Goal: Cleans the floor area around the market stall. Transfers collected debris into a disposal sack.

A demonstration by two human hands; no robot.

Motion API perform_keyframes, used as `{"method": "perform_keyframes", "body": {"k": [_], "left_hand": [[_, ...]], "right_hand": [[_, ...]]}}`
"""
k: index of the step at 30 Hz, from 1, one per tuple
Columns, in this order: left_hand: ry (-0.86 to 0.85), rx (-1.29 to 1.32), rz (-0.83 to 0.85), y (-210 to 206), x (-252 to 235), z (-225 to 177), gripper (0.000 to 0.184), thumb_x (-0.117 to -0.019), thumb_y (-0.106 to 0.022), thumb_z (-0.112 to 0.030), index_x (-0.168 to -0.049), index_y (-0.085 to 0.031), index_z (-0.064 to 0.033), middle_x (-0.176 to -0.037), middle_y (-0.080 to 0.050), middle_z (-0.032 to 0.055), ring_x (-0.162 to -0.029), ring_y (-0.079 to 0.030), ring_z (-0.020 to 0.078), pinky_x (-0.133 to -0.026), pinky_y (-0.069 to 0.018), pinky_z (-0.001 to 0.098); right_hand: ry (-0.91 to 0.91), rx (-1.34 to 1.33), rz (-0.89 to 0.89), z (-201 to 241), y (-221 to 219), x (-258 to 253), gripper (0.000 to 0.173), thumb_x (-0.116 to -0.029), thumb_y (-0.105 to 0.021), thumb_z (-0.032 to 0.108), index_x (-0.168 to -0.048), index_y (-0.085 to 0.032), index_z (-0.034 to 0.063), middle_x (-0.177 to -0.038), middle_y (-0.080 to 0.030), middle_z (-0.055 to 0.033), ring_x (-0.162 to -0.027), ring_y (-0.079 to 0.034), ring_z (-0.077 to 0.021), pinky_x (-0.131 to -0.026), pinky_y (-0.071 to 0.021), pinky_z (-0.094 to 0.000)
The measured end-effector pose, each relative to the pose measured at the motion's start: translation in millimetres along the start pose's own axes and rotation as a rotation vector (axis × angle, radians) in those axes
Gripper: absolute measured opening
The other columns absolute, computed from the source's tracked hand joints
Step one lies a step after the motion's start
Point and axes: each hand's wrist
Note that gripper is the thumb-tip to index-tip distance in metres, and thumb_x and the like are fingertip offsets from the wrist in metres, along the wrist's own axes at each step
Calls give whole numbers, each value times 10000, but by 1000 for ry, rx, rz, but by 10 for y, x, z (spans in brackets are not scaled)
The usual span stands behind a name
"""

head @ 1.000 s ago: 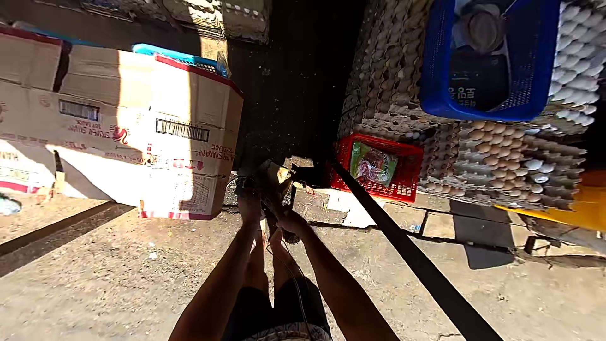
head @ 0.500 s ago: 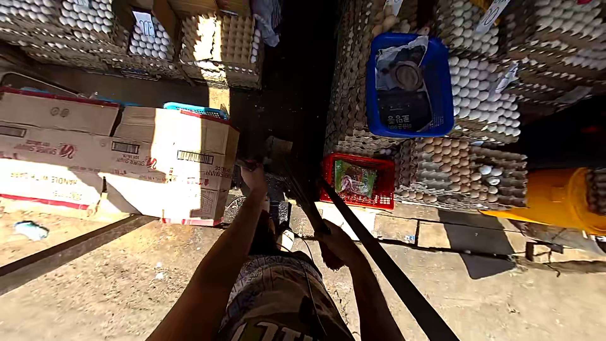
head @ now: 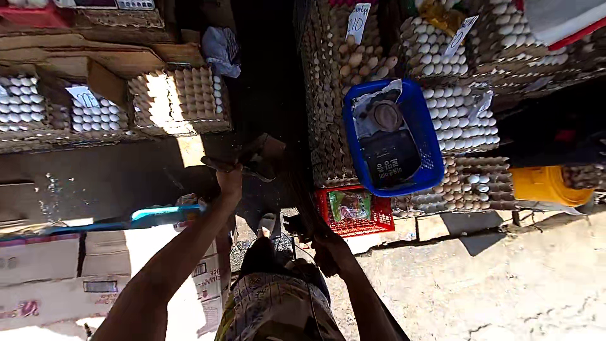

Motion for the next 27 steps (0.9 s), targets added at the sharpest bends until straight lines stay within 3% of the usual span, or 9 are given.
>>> {"method": "perform_keyframes", "body": {"k": [1, 2, 6, 10, 13, 17, 20, 24, 27], "left_hand": [[4, 26, 13, -65, -134, -127, 361, -937, -701, -96, -1270, -587, -16, -1203, -658, 155, -1031, -677, 261, -873, -600, 473], [5, 51, 21, -137, -271, -266, 384, -939, -693, -91, -1297, -570, -23, -1241, -647, 155, -1061, -666, 264, -884, -593, 474], [-18, 123, -48, -565, -731, -664, 395, -932, -689, -67, -1297, -552, 0, -1210, -642, 173, -1001, -653, 262, -841, -578, 450], [-90, 152, -194, -1177, -1110, -976, 337, -911, -702, -39, -1209, -561, 32, -1011, -628, 164, -779, -622, 223, -682, -570, 399], [-96, 101, -223, -1663, -1592, -1356, 389, -910, -723, -68, -1246, -565, 47, -1050, -647, 190, -841, -656, 249, -750, -591, 440], [-77, 121, -260, -2119, -2363, -1818, 375, -900, -708, -47, -1239, -574, 40, -1034, -651, 197, -837, -653, 259, -739, -583, 446], [-71, 124, -278, -2353, -2876, -2307, 442, -908, -726, -88, -1302, -555, 18, -1091, -660, 197, -910, -665, 271, -789, -587, 472], [-51, 132, -300, -2572, -3490, -2951, 414, -907, -733, -97, -1273, -573, 11, -1067, -666, 202, -882, -673, 286, -767, -592, 491], [-51, 137, -310, -2803, -4089, -3309, 416, -922, -732, -132, -1280, -572, 5, -1059, -666, 185, -861, -668, 263, -761, -587, 474]], "right_hand": [[15, 70, 4, 165, -33, -39, 472, -995, -633, 239, -1431, -538, 84, -1115, -714, -136, -890, -710, -239, -780, -619, -435], [26, 110, 7, 341, -67, -75, 495, -990, -642, 250, -1447, -526, 100, -1145, -710, -136, -919, -713, -248, -797, -622, -450], [22, 4, 22, 945, -30, -126, 499, -988, -601, 294, -1450, -528, 117, -1035, -705, -171, -698, -676, -273, -596, -597, -439], [74, 0, 37, 1488, 86, -313, 478, -978, -616, 316, -1412, -571, 121, -1005, -700, -159, -709, -676, -256, -606, -602, -434], [111, 4, 1, 2053, 127, -566, 480, -973, -617, 270, -1422, -564, 106, -1040, -714, -145, -804, -695, -246, -693, -608, -440], [163, 39, 62, 2949, 411, -1127, 457, -1009, -569, 259, -1442, -548, 114, -1012, -716, -169, -735, -687, -268, -642, -604, -458], [183, -30, 146, 3857, 451, -1663, 455, -996, -562, 269, -1421, -551, 108, -932, -685, -140, -669, -652, -229, -580, -584, -409], [170, -96, 182, 5306, 284, -2396, 396, -931, -642, 290, -1250, -612, 58, -858, -693, -131, -629, -675, -219, -538, -601, -381], [206, -47, 147, 6376, 12, -2991, 391, -947, -638, 263, -1260, -600, 32, -866, -702, -151, -642, -688, -243, -551, -609, -396]]}}
Point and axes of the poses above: each hand's wrist, its own x-axis away from the middle knuckle, its own y-axis out of the back of the hand, z = x × y
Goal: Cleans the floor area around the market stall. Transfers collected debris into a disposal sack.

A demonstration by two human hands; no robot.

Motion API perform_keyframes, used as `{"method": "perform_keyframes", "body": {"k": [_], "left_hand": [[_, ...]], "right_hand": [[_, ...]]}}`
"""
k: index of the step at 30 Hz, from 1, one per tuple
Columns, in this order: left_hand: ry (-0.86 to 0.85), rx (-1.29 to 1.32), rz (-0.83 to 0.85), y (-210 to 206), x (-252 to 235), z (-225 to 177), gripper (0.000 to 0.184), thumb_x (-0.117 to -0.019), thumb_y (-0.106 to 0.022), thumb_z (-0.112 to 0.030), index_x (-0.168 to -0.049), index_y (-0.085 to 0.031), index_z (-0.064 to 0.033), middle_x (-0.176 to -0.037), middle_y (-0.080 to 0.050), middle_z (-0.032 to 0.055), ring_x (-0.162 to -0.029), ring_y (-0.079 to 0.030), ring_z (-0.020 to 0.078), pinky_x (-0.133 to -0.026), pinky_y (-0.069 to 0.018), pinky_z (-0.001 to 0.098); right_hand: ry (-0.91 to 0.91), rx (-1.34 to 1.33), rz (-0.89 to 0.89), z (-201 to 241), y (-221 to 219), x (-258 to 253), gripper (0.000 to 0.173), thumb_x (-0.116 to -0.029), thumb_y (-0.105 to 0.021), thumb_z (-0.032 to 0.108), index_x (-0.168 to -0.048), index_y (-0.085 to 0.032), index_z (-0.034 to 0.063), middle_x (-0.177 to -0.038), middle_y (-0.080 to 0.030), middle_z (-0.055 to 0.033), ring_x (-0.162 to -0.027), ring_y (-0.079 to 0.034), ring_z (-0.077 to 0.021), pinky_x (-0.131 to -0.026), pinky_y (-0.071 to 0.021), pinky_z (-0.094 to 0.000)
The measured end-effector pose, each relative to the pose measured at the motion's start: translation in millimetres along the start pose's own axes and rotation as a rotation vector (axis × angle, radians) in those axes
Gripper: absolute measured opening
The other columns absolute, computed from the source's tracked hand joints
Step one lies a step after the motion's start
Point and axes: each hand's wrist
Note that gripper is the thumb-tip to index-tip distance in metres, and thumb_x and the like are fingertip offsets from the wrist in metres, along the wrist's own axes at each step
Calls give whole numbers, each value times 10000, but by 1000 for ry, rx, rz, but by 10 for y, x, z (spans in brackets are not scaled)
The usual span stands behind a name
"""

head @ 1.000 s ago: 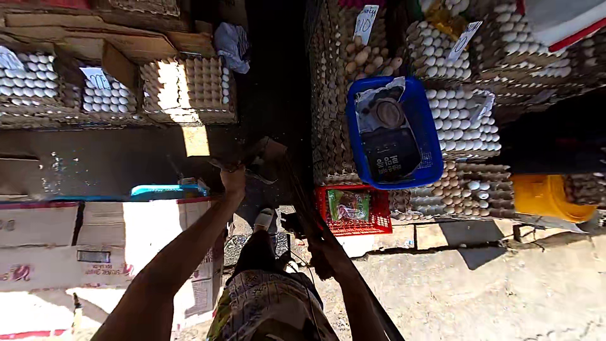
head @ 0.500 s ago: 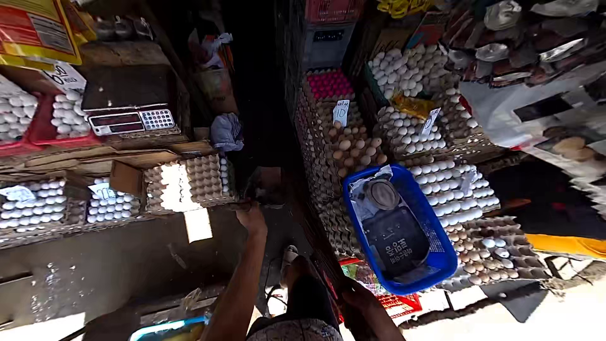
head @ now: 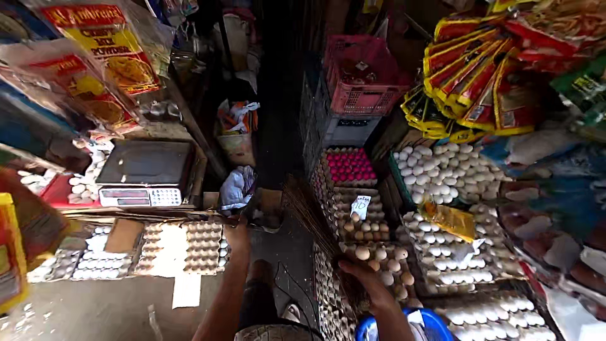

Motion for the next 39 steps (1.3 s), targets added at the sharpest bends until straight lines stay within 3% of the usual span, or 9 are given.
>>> {"method": "perform_keyframes", "body": {"k": [7, 10, 13, 18, 21, 24, 26, 32, 39], "left_hand": [[-62, -100, 9, -1436, -1514, -445, 347, -865, -761, -53, -1162, -609, 40, -1019, -670, 185, -898, -656, 262, -797, -563, 473], [-60, -206, 31, -2059, -2038, -913, 356, -873, -754, -77, -1176, -621, 55, -1061, -678, 217, -974, -666, 304, -880, -554, 516], [-3, -183, 44, -2808, -2558, -1470, 421, -884, -761, -106, -1238, -597, 52, -1090, -673, 226, -981, -667, 317, -876, -556, 527], [62, -5, 51, -4095, -3510, -2134, 426, -913, -753, -112, -1262, -561, 40, -1043, -655, 209, -880, -650, 290, -767, -566, 486], [50, -48, 84, -4928, -4299, -2400, 555, -912, -764, -162, -1371, -521, 37, -1155, -654, 253, -982, -660, 356, -838, -566, 552], [39, 52, 118, -5717, -4978, -2621, 488, -914, -739, -98, -1329, -515, 27, -1031, -642, 219, -804, -629, 289, -700, -558, 487], [38, 137, 147, -6153, -5391, -2988, 487, -936, -710, -86, -1357, -490, 20, -1054, -628, 218, -814, -629, 281, -710, -570, 480], [-25, 151, 149, -6885, -6398, -4075, 336, -942, -676, -27, -1252, -559, 32, -1056, -651, 193, -829, -645, 254, -682, -579, 455], [-69, 144, 145, -7896, -7978, -4500, 316, -883, -658, 25, -1192, -588, 14, -1095, -665, 170, -852, -658, 250, -674, -589, 431]], "right_hand": [[20, 82, 31, 1450, -414, -2067, 500, -926, -659, 286, -1358, -563, 51, -962, -701, -188, -736, -702, -289, -627, -620, -442], [-27, 99, 6, 2131, -630, -2607, 499, -918, -665, 265, -1361, -564, 59, -940, -705, -170, -718, -699, -272, -622, -619, -432], [11, 148, 41, 2865, -707, -3005, 491, -902, -660, 239, -1354, -594, 59, -916, -718, -150, -683, -694, -242, -602, -611, -409], [62, 139, 67, 3759, -720, -3747, 515, -915, -652, 221, -1405, -564, 91, -1026, -724, -122, -814, -706, -225, -704, -614, -415], [115, 131, 79, 4185, -658, -4653, 507, -924, -668, 245, -1392, -567, 78, -1016, -720, -134, -810, -701, -233, -707, -610, -432], [138, 165, 34, 4732, -607, -5662, 426, -937, -684, 239, -1320, -627, 60, -969, -724, -127, -791, -699, -226, -723, -609, -428], [132, 164, 3, 5290, -706, -6312, 405, -939, -677, 255, -1287, -640, 52, -923, -726, -132, -751, -697, -237, -692, -605, -433], [59, 71, 77, 7097, -1071, -7701, 493, -964, -652, 319, -1392, -570, 88, -957, -717, -175, -669, -689, -267, -594, -606, -423], [46, -20, 128, 8484, -1265, -9642, 481, -950, -612, 300, -1362, -559, 57, -940, -706, -182, -652, -693, -265, -540, -603, -404]]}}
Point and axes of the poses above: each hand's wrist, its own x-axis away from the middle knuckle, its own y-axis out of the back of the hand, z = x × y
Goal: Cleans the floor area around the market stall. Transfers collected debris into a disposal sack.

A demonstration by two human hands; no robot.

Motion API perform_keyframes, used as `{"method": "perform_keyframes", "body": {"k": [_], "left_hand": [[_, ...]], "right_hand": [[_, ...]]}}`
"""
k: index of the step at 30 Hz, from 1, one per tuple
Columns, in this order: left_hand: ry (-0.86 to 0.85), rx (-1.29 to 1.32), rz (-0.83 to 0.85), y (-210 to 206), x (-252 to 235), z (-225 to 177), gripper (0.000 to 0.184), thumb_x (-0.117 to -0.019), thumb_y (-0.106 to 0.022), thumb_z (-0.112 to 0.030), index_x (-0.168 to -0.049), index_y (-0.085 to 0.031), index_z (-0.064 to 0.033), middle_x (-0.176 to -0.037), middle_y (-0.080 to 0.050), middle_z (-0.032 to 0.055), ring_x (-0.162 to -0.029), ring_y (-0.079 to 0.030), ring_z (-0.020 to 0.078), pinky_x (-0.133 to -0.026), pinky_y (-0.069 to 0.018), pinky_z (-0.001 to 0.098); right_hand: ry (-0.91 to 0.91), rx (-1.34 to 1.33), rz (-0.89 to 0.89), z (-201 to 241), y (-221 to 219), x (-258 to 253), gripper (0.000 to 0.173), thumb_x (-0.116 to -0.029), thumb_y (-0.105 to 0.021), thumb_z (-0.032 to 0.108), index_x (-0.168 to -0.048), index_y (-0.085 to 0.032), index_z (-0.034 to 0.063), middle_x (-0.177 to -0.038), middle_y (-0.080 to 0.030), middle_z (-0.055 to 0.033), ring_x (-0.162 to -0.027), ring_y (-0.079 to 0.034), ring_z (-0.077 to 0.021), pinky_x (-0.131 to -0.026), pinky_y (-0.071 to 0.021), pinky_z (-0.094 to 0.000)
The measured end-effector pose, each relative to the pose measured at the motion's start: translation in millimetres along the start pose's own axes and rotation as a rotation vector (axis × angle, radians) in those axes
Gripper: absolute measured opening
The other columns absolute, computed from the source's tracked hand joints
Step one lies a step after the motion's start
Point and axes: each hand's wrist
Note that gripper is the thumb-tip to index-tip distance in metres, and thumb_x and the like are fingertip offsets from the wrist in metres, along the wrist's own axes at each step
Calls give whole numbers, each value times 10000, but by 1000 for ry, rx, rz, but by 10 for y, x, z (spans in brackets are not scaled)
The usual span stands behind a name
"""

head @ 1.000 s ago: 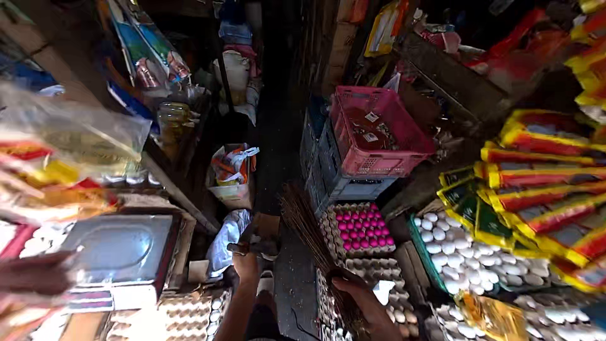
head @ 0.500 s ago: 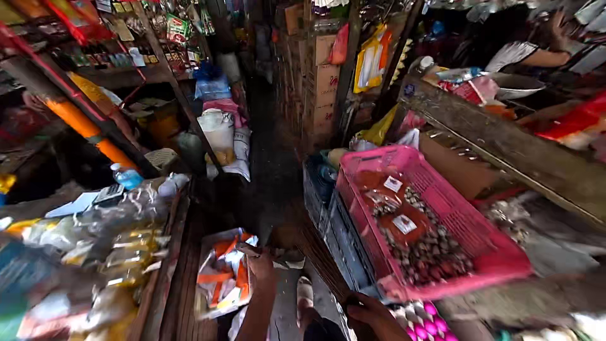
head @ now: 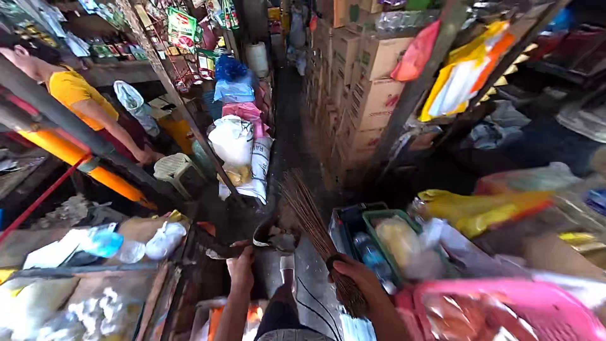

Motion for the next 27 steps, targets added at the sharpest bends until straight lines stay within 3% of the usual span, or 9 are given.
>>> {"method": "perform_keyframes", "body": {"k": [6, 8, 11, 13, 15, 19, 23, 25, 27], "left_hand": [[7, -129, -6, -1053, -1979, -199, 351, -852, -705, -1, -1183, -592, 32, -1031, -671, 186, -802, -649, 251, -656, -575, 432], [18, -190, -18, -1524, -2599, -356, 365, -851, -737, -29, -1185, -604, 32, -994, -673, 188, -799, -657, 261, -668, -578, 455], [42, -274, -7, -2242, -3377, -531, 426, -849, -779, -70, -1217, -592, 37, -1007, -673, 190, -815, -664, 261, -697, -585, 460], [27, -269, 8, -2775, -3872, -572, 416, -838, -777, -64, -1195, -591, 43, -989, -665, 178, -785, -644, 235, -670, -567, 422], [31, -249, 22, -3283, -4460, -622, 445, -840, -780, -57, -1226, -583, 42, -1045, -668, 196, -852, -663, 259, -728, -587, 447], [69, -112, 10, -4300, -5731, -600, 429, -881, -719, -4, -1271, -546, 42, -1060, -649, 199, -836, -649, 260, -712, -584, 447], [114, 15, -86, -5240, -6670, -936, 386, -877, -696, 22, -1237, -557, 25, -1053, -645, 189, -818, -638, 251, -677, -576, 434], [127, 63, -107, -5694, -7104, -1190, 392, -873, -679, 36, -1241, -547, 27, -1079, -646, 194, -812, -647, 254, -663, -580, 428], [125, 91, -122, -6022, -7523, -1412, 373, -883, -664, 30, -1237, -550, 24, -1090, -652, 188, -797, -654, 250, -656, -586, 418]], "right_hand": [[-17, -38, -74, 912, 103, -1858, 476, -951, -618, 310, -1350, -580, 54, -912, -711, -169, -648, -692, -254, -531, -597, -389], [-27, -55, -121, 1317, 180, -2317, 465, -969, -607, 293, -1369, -573, 57, -915, -713, -174, -647, -691, -251, -533, -597, -388], [-11, -91, -185, 1769, 354, -2822, 510, -930, -639, 307, -1378, -573, 73, -909, -708, -165, -636, -680, -237, -518, -591, -382], [-4, -85, -233, 2059, 548, -3180, 561, -903, -664, 317, -1406, -566, 90, -926, -708, -164, -664, -687, -244, -537, -599, -398], [-20, -41, -274, 2366, 758, -3667, 558, -916, -649, 305, -1430, -560, 106, -944, -716, -160, -684, -694, -247, -546, -600, -401], [-61, 4, -296, 3121, 1275, -4985, 464, -966, -604, 256, -1399, -577, 93, -915, -719, -153, -679, -702, -253, -532, -601, -398], [-39, 50, -251, 4273, 1440, -6436, 377, -961, -621, 251, -1279, -625, 49, -887, -713, -150, -669, -693, -242, -549, -602, -399], [-27, 108, -204, 4990, 1388, -7133, 390, -953, -640, 256, -1293, -632, 64, -883, -704, -125, -671, -674, -207, -565, -594, -378], [-31, 184, -173, 5657, 1277, -7836, 439, -946, -662, 256, -1343, -623, 72, -950, -716, -146, -728, -691, -232, -617, -608, -403]]}}
Point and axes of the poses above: each hand's wrist, its own x-axis away from the middle knuckle, its own y-axis out of the back of the hand, z = x × y
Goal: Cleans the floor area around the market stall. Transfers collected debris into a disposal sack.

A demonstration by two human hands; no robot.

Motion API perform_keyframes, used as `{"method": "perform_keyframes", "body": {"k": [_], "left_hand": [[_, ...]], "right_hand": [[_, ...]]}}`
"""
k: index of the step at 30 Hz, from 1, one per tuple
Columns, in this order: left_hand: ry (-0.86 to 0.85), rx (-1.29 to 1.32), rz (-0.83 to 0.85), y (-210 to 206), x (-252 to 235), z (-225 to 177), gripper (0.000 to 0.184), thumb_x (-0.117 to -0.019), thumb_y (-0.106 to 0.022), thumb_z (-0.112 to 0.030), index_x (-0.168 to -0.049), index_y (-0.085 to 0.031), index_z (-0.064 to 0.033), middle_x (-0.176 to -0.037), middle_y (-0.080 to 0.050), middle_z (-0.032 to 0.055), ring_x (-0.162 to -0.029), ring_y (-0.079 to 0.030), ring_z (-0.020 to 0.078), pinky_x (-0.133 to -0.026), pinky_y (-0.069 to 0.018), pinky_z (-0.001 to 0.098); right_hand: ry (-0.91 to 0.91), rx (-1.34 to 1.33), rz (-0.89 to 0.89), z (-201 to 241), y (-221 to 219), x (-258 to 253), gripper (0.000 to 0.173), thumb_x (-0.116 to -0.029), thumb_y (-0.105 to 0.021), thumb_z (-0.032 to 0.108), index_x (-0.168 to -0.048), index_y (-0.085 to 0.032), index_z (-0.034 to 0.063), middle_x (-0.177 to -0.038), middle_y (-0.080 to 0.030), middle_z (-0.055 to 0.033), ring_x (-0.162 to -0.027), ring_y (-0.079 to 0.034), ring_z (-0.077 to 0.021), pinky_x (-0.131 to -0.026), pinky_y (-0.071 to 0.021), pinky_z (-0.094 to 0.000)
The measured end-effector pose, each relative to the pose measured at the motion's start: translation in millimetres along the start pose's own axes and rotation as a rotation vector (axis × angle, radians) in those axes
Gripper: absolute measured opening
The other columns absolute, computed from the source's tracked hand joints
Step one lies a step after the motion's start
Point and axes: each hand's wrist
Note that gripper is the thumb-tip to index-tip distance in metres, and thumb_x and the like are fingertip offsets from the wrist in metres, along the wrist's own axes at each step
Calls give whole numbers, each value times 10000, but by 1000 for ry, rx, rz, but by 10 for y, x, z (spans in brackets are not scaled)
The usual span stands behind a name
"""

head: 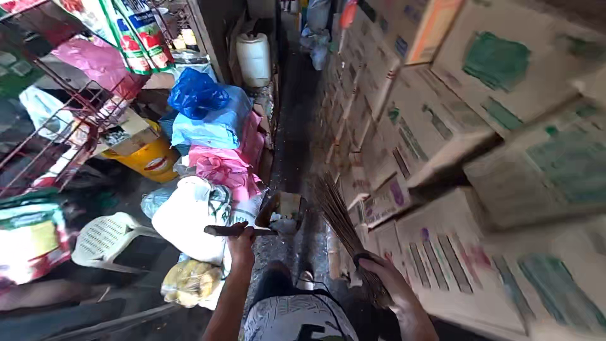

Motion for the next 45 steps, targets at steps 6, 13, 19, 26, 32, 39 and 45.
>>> {"method": "perform_keyframes", "body": {"k": [6, 13, 19, 26, 32, 39, 45], "left_hand": [[-93, 17, 37, -1233, -1306, -159, 354, -850, -710, 11, -1183, -590, 18, -1039, -686, 162, -793, -670, 238, -657, -594, 404], [-140, -240, 116, -3191, -3407, -500, 445, -837, -759, -35, -1245, -598, 38, -1077, -688, 183, -929, -684, 258, -809, -599, 462], [-184, -447, 229, -4892, -4924, -1407, 528, -845, -813, -114, -1294, -572, 26, -1154, -681, 174, -1032, -679, 237, -912, -586, 438], [-177, -221, 236, -6532, -7002, -1670, 444, -847, -799, -97, -1242, -622, 5, -1134, -700, 135, -1025, -683, 212, -890, -597, 411], [-146, -25, 210, -7950, -8366, -2038, 390, -800, -771, 32, -1158, -615, 34, -1069, -699, 134, -986, -682, 205, -868, -599, 380], [-166, 15, 183, -9220, -9450, -2447, 382, -803, -765, 34, -1159, -627, 37, -1078, -700, 134, -995, -681, 208, -862, -600, 384], [-170, -37, 163, -10316, -10490, -2673, 368, -812, -768, -6, -1151, -629, 30, -1047, -694, 126, -971, -674, 193, -858, -590, 376]], "right_hand": [[11, 87, 86, 1765, -435, -2085, 422, -981, -599, 300, -1304, -607, 29, -954, -713, -189, -693, -696, -270, -581, -606, -409], [106, -63, 167, 3117, -769, -4311, 659, -941, -593, 321, -1570, -418, 227, -1081, -682, -200, -739, -674, -283, -597, -590, -423], [96, -49, 128, 4303, -527, -5450, 563, -952, -542, 292, -1504, -492, 194, -997, -718, -137, -682, -676, -214, -554, -584, -362], [32, 71, 71, 5947, -337, -7603, 532, -945, -605, 283, -1464, -559, 172, -986, -717, -138, -708, -691, -221, -576, -602, -383], [75, 158, 88, 7528, -685, -9289, 580, -919, -666, 341, -1459, -562, 158, -1127, -699, -137, -797, -695, -213, -633, -613, -376], [84, 136, 204, 8805, -802, -10281, 542, -970, -609, 334, -1488, -537, 192, -1065, -703, -155, -710, -679, -215, -570, -597, -359], [63, 85, 205, 9446, -829, -11532, 571, -954, -597, 318, -1500, -505, 181, -1090, -691, -185, -709, -678, -244, -552, -588, -386]]}}
Point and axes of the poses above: each hand's wrist, its own x-axis away from the middle knuckle, its own y-axis out of the back of the hand, z = x × y
